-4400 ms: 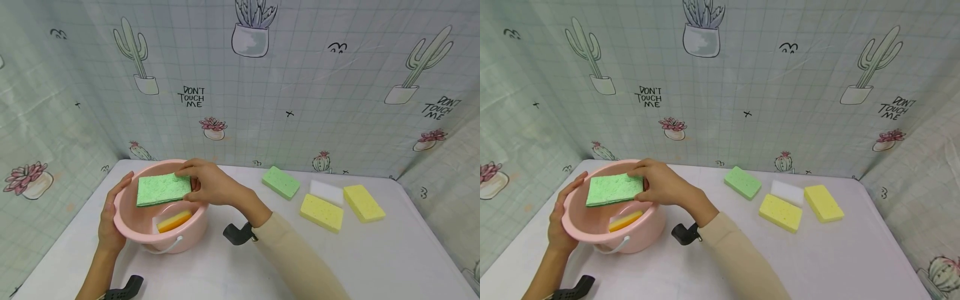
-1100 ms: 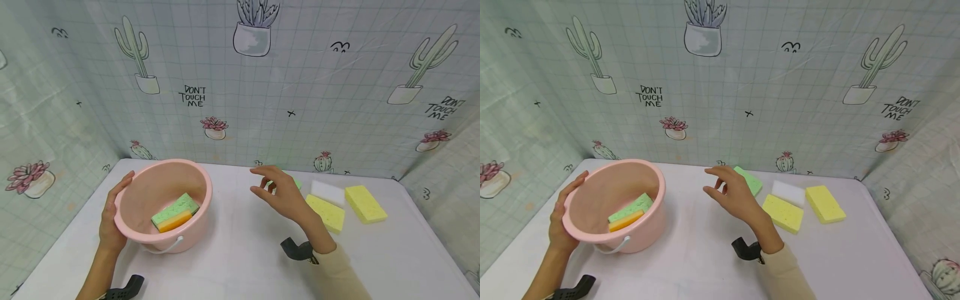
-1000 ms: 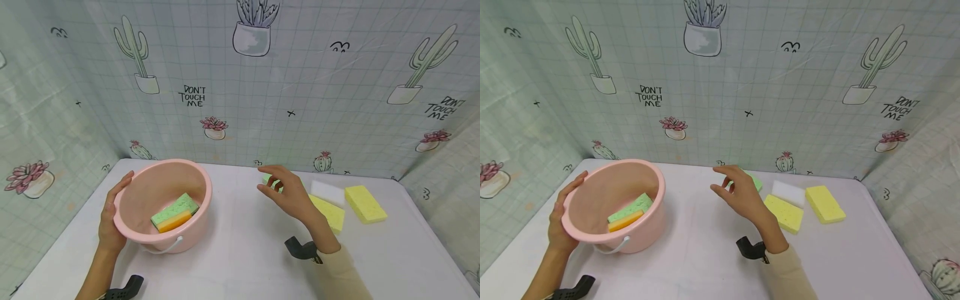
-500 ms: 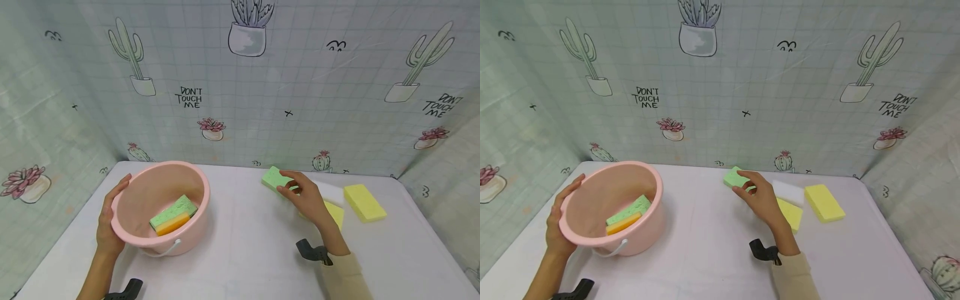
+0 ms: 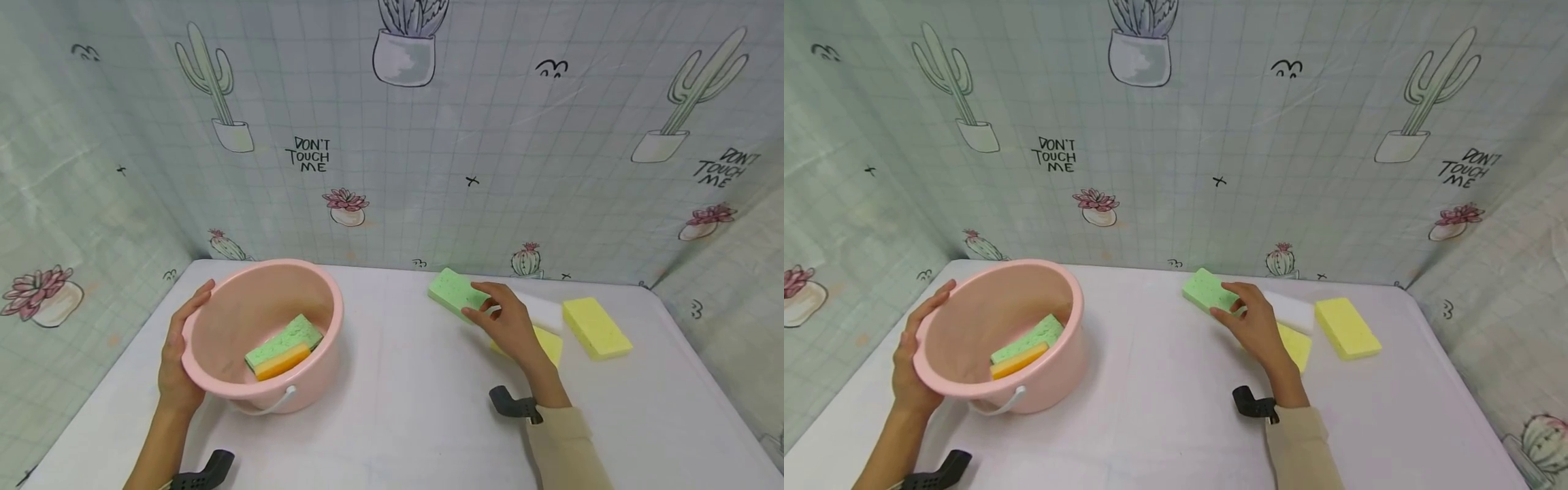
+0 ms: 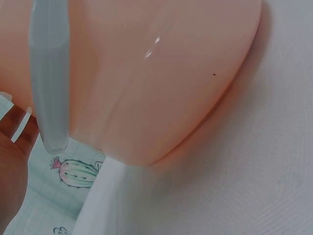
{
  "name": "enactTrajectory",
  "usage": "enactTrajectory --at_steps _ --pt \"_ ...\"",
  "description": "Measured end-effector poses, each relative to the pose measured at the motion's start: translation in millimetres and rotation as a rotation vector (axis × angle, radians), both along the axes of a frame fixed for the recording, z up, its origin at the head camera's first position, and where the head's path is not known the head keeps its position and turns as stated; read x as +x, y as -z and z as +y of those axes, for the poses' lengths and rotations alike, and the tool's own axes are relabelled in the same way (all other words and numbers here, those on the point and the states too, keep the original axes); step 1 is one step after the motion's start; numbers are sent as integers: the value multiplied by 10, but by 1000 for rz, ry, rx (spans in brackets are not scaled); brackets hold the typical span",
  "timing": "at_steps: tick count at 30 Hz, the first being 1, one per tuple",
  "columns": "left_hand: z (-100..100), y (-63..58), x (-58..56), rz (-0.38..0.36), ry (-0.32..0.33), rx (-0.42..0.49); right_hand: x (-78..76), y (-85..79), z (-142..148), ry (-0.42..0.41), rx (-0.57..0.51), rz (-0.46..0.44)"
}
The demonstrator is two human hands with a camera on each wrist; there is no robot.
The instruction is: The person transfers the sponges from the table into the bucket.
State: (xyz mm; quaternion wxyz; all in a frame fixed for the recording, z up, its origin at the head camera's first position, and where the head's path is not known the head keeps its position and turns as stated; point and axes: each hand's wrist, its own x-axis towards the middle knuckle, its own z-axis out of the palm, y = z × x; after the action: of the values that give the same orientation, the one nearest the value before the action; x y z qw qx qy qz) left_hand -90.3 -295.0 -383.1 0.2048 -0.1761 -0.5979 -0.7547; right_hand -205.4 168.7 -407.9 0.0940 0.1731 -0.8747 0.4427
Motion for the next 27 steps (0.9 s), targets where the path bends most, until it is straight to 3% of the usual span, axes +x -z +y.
enactTrajectory --at_steps 8,27 --pt "-9 7 -28 11 14 10 -54 149 38 49 44 -49" --pt "-12 20 -13 10 10 4 -111 260 36 159 132 -107"
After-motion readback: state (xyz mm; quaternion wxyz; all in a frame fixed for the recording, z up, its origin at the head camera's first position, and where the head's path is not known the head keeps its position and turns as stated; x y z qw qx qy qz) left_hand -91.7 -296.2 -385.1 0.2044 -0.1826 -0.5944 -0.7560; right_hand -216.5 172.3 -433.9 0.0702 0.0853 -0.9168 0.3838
